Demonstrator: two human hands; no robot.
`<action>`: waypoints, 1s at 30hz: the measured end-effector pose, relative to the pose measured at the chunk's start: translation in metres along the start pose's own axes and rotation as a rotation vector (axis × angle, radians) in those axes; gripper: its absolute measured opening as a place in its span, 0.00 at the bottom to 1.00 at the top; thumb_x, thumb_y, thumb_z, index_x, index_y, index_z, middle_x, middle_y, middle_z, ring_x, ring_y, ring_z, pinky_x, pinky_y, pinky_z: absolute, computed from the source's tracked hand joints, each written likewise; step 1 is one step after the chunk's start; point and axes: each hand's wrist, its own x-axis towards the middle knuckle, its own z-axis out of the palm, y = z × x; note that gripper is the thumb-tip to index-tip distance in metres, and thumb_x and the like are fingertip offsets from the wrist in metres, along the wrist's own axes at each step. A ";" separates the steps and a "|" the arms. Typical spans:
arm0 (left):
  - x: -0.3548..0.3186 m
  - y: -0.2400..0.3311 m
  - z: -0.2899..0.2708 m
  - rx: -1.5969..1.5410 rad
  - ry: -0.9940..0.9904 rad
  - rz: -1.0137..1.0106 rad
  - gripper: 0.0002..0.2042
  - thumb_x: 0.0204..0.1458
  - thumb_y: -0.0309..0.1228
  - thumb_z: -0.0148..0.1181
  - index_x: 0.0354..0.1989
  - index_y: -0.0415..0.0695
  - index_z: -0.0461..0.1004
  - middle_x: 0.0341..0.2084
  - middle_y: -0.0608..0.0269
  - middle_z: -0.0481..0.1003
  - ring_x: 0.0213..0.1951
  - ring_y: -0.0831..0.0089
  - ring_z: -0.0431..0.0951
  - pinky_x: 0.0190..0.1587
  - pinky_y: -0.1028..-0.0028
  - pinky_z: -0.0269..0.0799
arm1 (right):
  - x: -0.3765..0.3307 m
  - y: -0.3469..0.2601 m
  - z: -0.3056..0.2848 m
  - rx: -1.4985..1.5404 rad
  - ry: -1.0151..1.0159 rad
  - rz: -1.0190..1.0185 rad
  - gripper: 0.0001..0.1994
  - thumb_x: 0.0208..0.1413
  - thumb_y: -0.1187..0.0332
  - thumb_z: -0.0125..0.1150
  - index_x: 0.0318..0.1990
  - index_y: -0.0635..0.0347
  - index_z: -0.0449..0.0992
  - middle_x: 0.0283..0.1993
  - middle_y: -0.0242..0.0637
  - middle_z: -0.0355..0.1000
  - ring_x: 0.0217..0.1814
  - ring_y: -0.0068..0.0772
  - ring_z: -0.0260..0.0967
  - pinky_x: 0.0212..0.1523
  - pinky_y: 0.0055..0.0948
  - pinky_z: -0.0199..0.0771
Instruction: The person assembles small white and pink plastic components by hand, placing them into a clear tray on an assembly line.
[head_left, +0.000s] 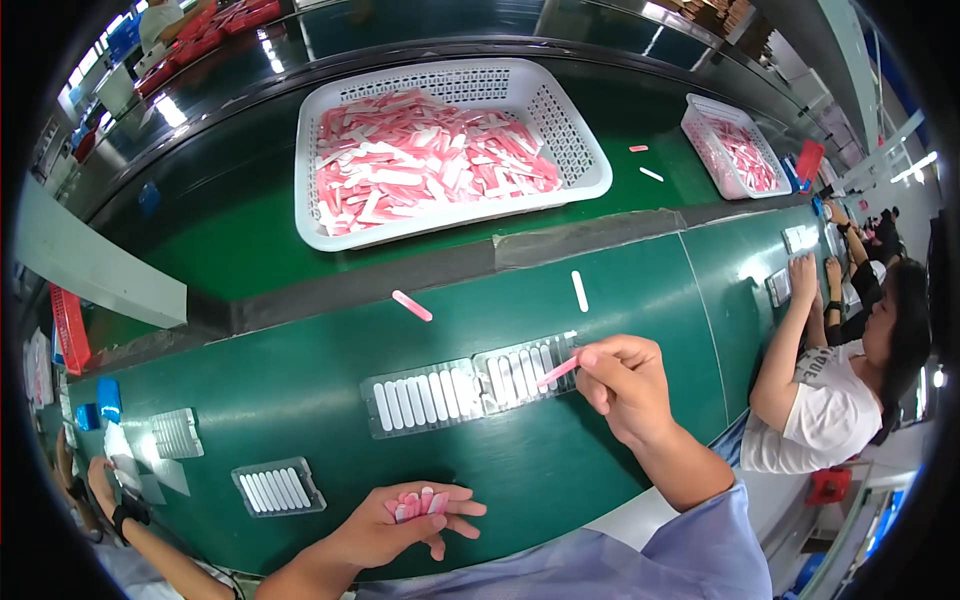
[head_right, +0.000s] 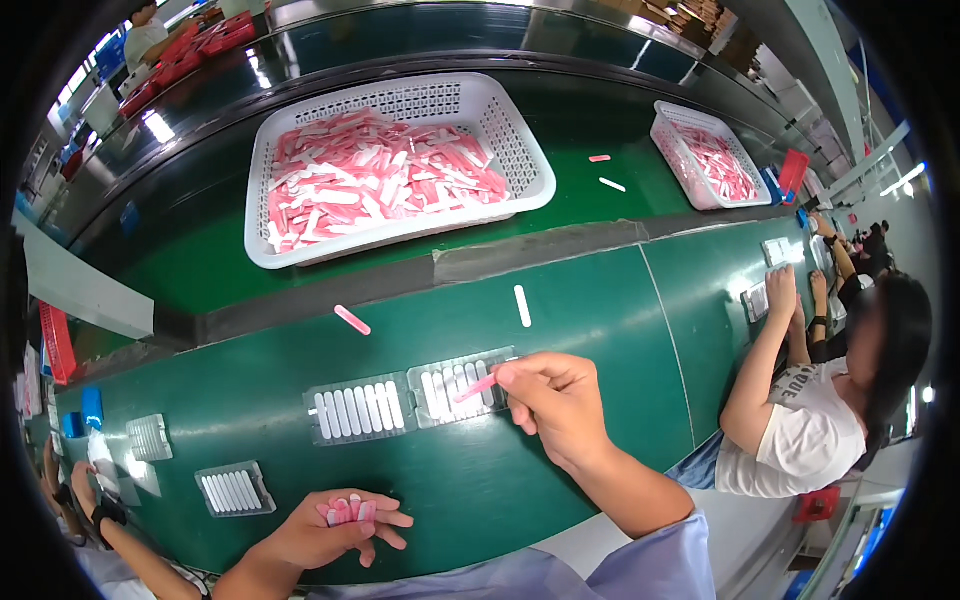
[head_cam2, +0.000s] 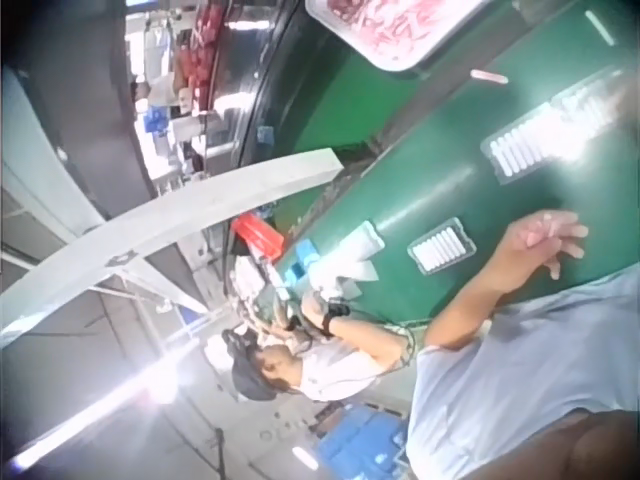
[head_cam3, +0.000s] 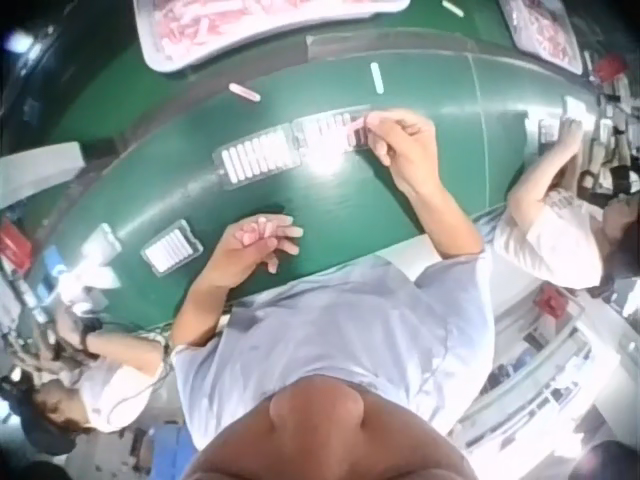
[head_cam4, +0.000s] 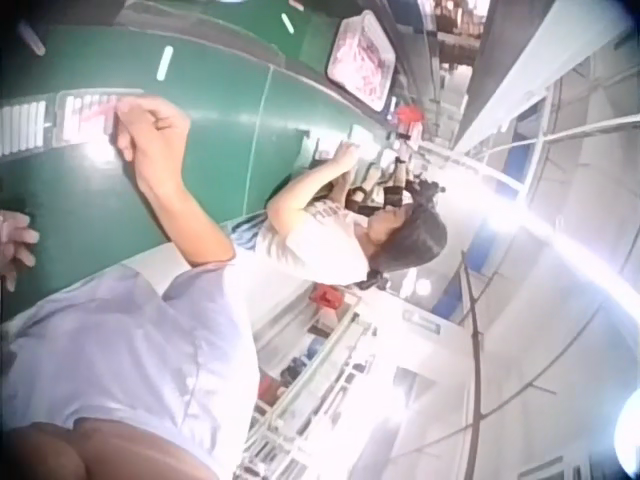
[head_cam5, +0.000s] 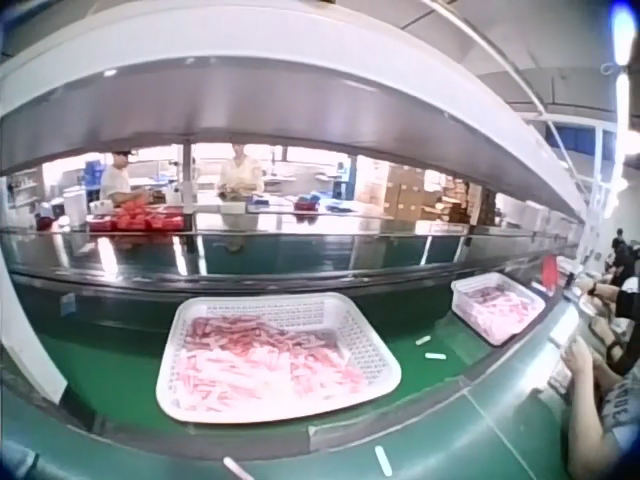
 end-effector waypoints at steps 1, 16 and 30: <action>0.001 0.000 0.000 0.010 0.026 -0.004 0.20 0.69 0.21 0.48 0.68 0.32 0.65 0.62 0.42 0.74 0.56 0.56 0.81 0.41 0.71 0.81 | 0.001 -0.006 0.002 -0.026 0.007 0.046 0.05 0.62 0.74 0.67 0.40 0.67 0.84 0.25 0.35 0.77 0.18 0.18 0.65 0.20 0.20 0.60; 0.010 0.002 0.011 -0.049 0.117 -0.010 0.18 0.67 0.19 0.51 0.65 0.33 0.68 0.58 0.40 0.76 0.52 0.54 0.84 0.33 0.71 0.78 | 0.055 -0.020 -0.016 -1.173 -0.387 -0.297 0.12 0.51 0.75 0.70 0.45 0.59 0.83 0.24 0.33 0.68 0.25 0.31 0.67 0.28 0.31 0.67; 0.031 0.014 0.023 0.064 0.038 -0.062 0.17 0.69 0.22 0.52 0.64 0.32 0.69 0.57 0.42 0.77 0.51 0.57 0.84 0.29 0.74 0.76 | -0.021 0.013 0.046 -0.726 -0.668 -0.304 0.05 0.53 0.72 0.72 0.38 0.56 0.85 0.25 0.32 0.72 0.23 0.27 0.67 0.25 0.31 0.68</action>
